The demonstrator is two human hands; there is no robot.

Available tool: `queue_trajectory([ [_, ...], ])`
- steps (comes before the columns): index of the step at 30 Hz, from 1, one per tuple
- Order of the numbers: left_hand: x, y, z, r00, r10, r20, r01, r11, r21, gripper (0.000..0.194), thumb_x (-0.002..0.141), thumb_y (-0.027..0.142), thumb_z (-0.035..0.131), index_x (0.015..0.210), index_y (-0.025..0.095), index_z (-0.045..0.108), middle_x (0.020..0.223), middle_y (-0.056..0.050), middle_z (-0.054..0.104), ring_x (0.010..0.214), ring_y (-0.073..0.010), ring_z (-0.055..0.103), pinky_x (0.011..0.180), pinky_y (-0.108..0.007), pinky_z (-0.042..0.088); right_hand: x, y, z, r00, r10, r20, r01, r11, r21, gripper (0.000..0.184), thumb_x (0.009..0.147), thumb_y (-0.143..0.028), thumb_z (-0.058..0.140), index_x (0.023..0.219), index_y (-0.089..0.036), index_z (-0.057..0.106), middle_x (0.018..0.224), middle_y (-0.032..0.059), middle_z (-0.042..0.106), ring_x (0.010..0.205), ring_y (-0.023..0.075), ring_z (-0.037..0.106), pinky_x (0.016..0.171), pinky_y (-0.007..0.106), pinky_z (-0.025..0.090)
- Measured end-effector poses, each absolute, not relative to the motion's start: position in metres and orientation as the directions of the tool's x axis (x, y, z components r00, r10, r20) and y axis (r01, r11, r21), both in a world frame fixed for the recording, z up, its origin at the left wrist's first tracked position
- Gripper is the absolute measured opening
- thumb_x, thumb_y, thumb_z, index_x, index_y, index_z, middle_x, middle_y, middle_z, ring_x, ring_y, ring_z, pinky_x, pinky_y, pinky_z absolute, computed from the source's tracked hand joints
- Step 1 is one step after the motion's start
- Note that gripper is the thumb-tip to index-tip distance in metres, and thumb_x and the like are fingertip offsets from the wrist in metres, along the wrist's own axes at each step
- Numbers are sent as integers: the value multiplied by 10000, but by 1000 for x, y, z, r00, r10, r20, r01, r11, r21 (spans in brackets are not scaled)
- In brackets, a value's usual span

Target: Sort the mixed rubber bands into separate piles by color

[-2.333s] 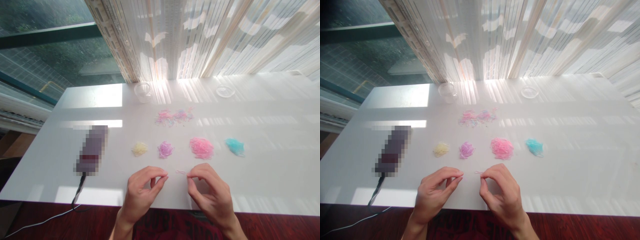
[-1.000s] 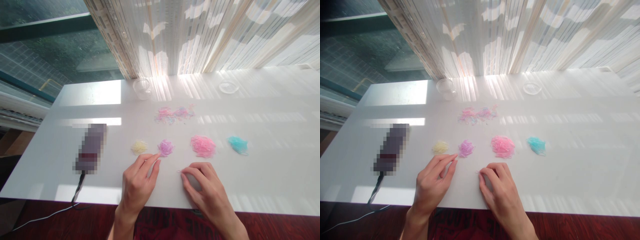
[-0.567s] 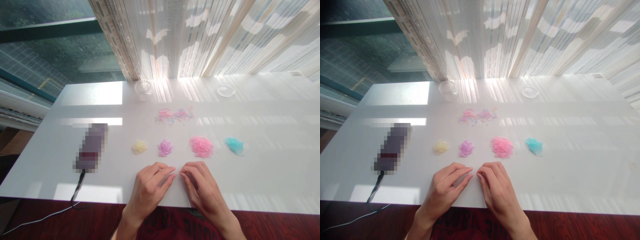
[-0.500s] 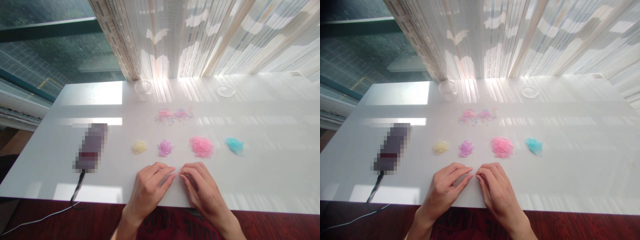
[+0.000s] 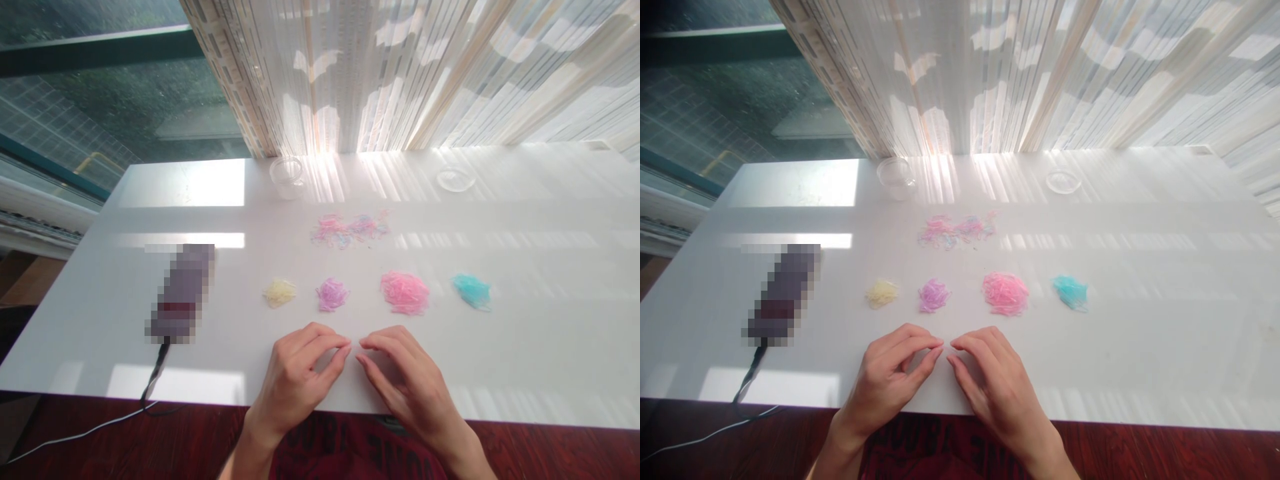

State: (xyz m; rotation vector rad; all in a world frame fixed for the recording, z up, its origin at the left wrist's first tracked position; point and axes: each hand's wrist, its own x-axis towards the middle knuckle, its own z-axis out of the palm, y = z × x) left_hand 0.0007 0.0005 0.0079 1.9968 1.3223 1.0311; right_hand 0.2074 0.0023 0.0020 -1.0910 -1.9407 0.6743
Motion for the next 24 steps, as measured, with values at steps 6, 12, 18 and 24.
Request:
queue_trajectory([
  [6, 2, 1, 9, 229, 924, 305, 537, -381, 753, 92, 1005, 166, 676, 1013, 202, 760, 888, -49, 766, 774, -156, 730, 680, -230, 596, 208, 3, 2, -288, 876, 386, 425, 478, -769, 178, 999, -80, 625, 1106, -220, 651, 904, 44, 717, 809, 192, 675, 711, 316, 582],
  [12, 1, 0, 8, 226, 922, 314, 536, -387, 750, 94, 987, 141, 692, 1023, 197, 758, 891, -37, 764, 781, -145, 730, 694, -219, 594, 208, 3, 2, -274, 885, 377, 427, 463, -776, 176, 1002, -84, 619, 1100, -225, 662, 896, 44, 723, 800, 191, 677, 702, 316, 581],
  [18, 0, 0, 8, 233, 918, 321, 533, -397, 748, 96, 993, 141, 692, 1040, 203, 748, 901, -38, 758, 784, -148, 722, 725, -237, 596, 209, 3, 1, -275, 888, 369, 435, 458, -776, 172, 1006, -85, 623, 1112, -218, 650, 912, 38, 725, 819, 183, 676, 730, 312, 577],
  [24, 0, 0, 9, 229, 918, 324, 532, -397, 748, 115, 985, 117, 693, 1044, 206, 737, 901, -26, 748, 797, -141, 721, 754, -234, 593, 209, 3, 0, -276, 887, 370, 436, 459, -774, 190, 1003, -76, 617, 1125, -219, 646, 921, 37, 724, 826, 185, 676, 738, 312, 573],
])
